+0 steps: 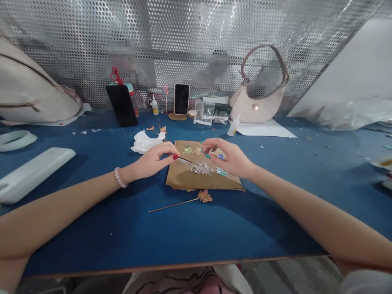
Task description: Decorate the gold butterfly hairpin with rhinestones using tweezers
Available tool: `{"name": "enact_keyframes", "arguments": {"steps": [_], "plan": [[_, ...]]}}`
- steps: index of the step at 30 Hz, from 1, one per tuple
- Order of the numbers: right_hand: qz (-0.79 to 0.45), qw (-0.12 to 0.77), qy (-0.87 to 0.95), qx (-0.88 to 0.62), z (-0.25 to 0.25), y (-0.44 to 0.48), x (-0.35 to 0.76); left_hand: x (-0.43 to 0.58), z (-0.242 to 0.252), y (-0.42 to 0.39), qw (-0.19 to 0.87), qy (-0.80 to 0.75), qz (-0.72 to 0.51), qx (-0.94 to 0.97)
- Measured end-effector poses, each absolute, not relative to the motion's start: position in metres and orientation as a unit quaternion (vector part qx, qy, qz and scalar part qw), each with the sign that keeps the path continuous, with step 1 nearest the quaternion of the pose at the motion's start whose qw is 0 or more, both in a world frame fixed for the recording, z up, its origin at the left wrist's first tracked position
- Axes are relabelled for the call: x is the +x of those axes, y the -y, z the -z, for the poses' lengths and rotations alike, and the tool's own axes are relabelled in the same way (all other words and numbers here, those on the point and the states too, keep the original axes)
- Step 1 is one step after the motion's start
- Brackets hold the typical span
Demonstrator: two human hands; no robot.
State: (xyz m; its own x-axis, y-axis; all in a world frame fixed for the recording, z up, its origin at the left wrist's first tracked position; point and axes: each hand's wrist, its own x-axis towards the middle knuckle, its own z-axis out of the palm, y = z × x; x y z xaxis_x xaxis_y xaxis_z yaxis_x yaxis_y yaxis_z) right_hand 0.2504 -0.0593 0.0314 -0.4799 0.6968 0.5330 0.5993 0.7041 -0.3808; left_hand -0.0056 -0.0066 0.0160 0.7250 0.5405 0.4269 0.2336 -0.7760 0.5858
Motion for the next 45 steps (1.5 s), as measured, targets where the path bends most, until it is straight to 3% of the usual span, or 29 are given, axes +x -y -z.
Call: {"name": "enact_keyframes", "arguments": {"steps": [11, 16, 21, 26, 33, 39, 45], "plan": [[0.032, 0.308, 0.938, -0.154, -0.033, 0.089, 0.225, 0.010, -0.030, 0.051, 0.471, -0.164, -0.232, 0.835], [0.066, 0.317, 0.936, -0.142, -0.029, 0.089, 0.225, 0.011, -0.023, 0.049, 0.501, -0.172, -0.214, 0.821], [0.002, 0.368, 0.908, -0.201, -0.031, 0.089, 0.227, 0.011, -0.014, 0.046, 0.575, -0.207, -0.174, 0.772], [-0.051, 0.427, 0.840, -0.332, -0.030, 0.079, 0.233, 0.010, -0.009, 0.045, 0.553, -0.202, -0.199, 0.784], [-0.251, 0.502, 0.707, -0.429, -0.014, 0.055, 0.246, 0.009, -0.007, 0.047, 0.513, -0.219, -0.168, 0.813], [-0.217, 0.399, 0.762, -0.461, -0.012, 0.045, 0.256, 0.008, -0.010, 0.046, 0.430, -0.210, -0.152, 0.865], [-0.205, 0.405, 0.745, -0.488, -0.013, 0.034, 0.272, 0.006, -0.012, 0.047, 0.372, -0.182, -0.148, 0.898]]}}
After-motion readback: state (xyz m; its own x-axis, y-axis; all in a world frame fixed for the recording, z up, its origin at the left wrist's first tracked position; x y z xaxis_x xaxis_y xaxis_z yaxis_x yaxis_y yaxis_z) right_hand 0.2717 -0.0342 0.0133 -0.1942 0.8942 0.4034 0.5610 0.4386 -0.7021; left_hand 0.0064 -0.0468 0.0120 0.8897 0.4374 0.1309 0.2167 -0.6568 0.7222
